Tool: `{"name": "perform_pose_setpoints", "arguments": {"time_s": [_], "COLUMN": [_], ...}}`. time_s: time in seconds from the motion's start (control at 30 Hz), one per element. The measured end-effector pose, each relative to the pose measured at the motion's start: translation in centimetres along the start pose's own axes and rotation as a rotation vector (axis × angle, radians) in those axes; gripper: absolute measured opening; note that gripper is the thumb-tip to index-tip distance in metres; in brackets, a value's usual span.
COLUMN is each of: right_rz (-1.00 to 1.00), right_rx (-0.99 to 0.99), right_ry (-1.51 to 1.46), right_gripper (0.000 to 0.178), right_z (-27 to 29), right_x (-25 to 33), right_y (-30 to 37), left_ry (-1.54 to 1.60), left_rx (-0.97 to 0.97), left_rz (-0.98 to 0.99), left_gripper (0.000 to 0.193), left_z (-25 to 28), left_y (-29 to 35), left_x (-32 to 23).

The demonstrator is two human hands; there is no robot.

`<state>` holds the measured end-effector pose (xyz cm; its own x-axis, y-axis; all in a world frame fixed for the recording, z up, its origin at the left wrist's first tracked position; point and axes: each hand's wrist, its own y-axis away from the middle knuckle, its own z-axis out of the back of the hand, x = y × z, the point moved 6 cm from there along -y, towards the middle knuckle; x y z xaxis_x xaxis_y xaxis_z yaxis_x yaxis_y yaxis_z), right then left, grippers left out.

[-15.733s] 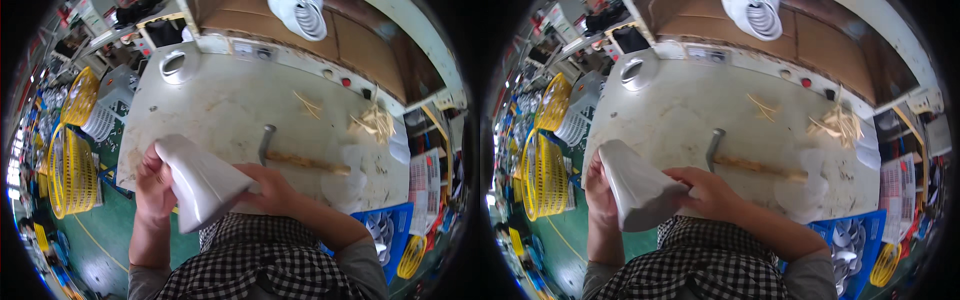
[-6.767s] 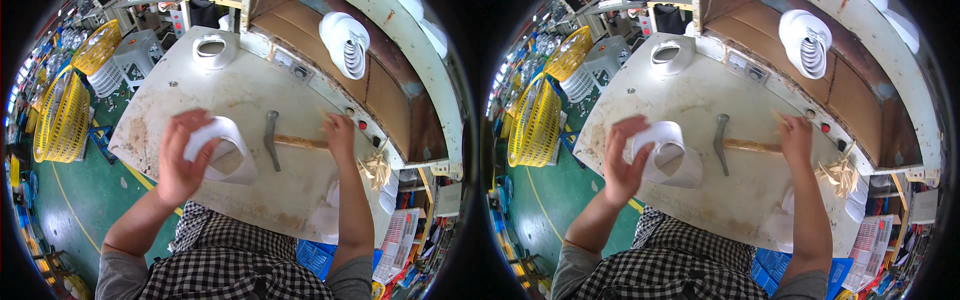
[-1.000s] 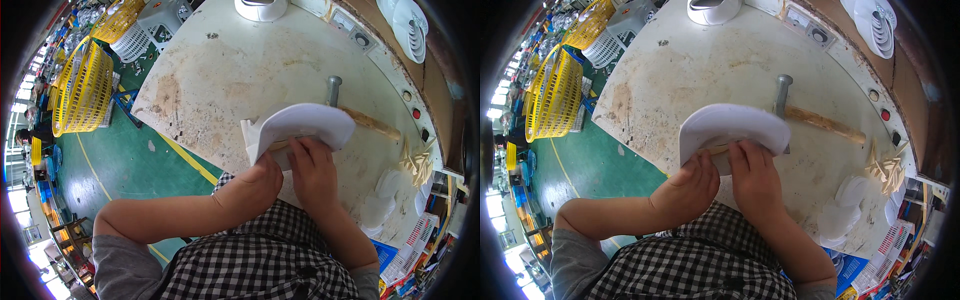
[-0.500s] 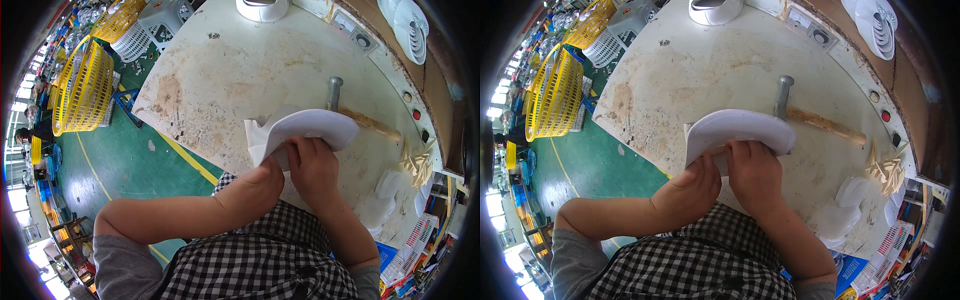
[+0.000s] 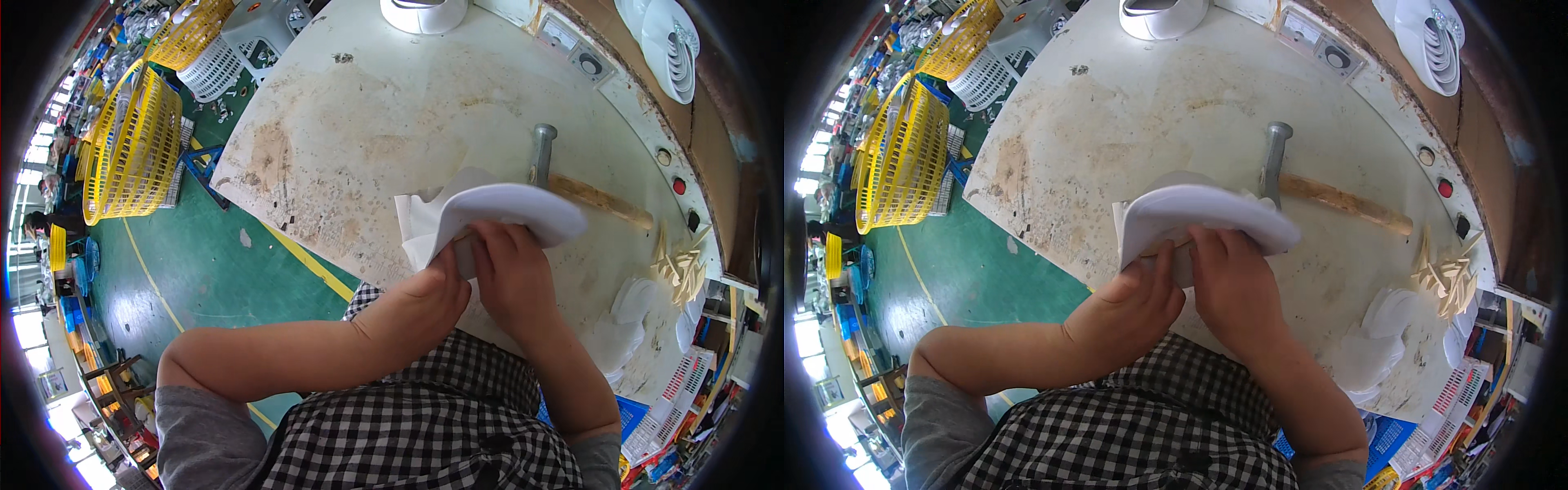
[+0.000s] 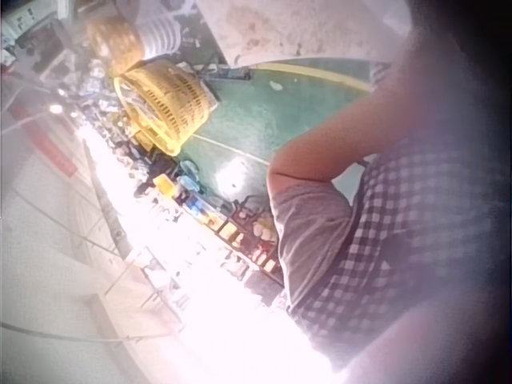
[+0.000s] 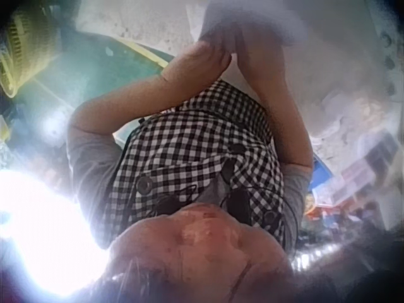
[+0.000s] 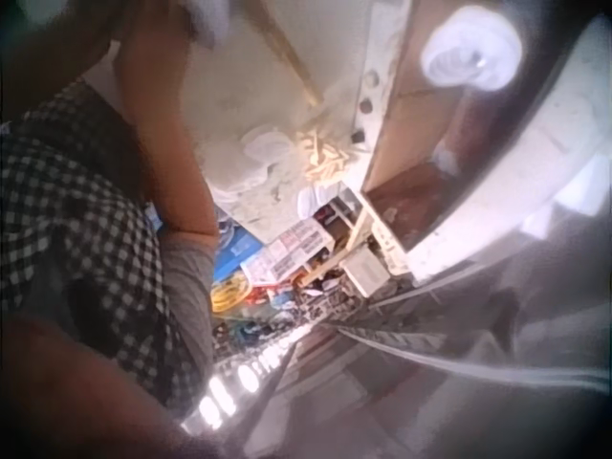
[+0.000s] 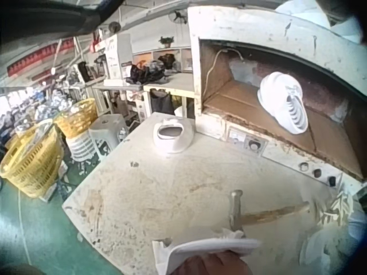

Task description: The person attaches and styles internal shoe components and linings onto white high-heel shoes by applying adhesive paste with a spatula brush, hammering seams, and shaping the counter of the shoes.

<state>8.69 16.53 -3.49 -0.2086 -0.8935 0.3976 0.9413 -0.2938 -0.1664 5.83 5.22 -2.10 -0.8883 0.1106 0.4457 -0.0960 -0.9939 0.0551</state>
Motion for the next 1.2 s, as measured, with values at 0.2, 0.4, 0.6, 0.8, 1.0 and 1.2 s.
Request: {"name": "perform_pose_setpoints", "arguments": {"time_s": [0.2,0.4,0.6,0.8,1.0,1.2], "right_rz": [0.339,0.328,0.362,0.218,0.243,0.225], "right_rx": [-0.090,0.012,-0.032,-0.035,-0.050,0.014], "right_ry": [-0.014,0.145,0.233,0.111,0.052,-0.058], "right_gripper": [0.049,0.046,0.032,0.011,0.013,0.022], "right_z": [0.7,0.4,0.9,-1.4,-1.3,-0.9], "right_x": [3.2,4.2,7.1,6.9,5.7,5.6], "right_y": [2.1,1.7,-0.3,-2.1,-2.3,-2.4], "left_ry": [0.007,0.277,0.429,0.477,0.505,0.513], "left_rx": [-0.057,-0.311,-0.295,-0.334,-0.376,-0.372], "left_rz": [0.022,0.075,0.124,0.129,0.207,0.225], "left_gripper": [0.037,0.030,0.030,0.028,0.029,0.028], "left_z": [0.6,0.5,0.6,0.4,0.0,-0.2], "left_y": [0.4,4.1,5.3,5.4,6.1,6.0], "left_x": [0.3,2.8,2.7,2.8,3.0,2.8]}}
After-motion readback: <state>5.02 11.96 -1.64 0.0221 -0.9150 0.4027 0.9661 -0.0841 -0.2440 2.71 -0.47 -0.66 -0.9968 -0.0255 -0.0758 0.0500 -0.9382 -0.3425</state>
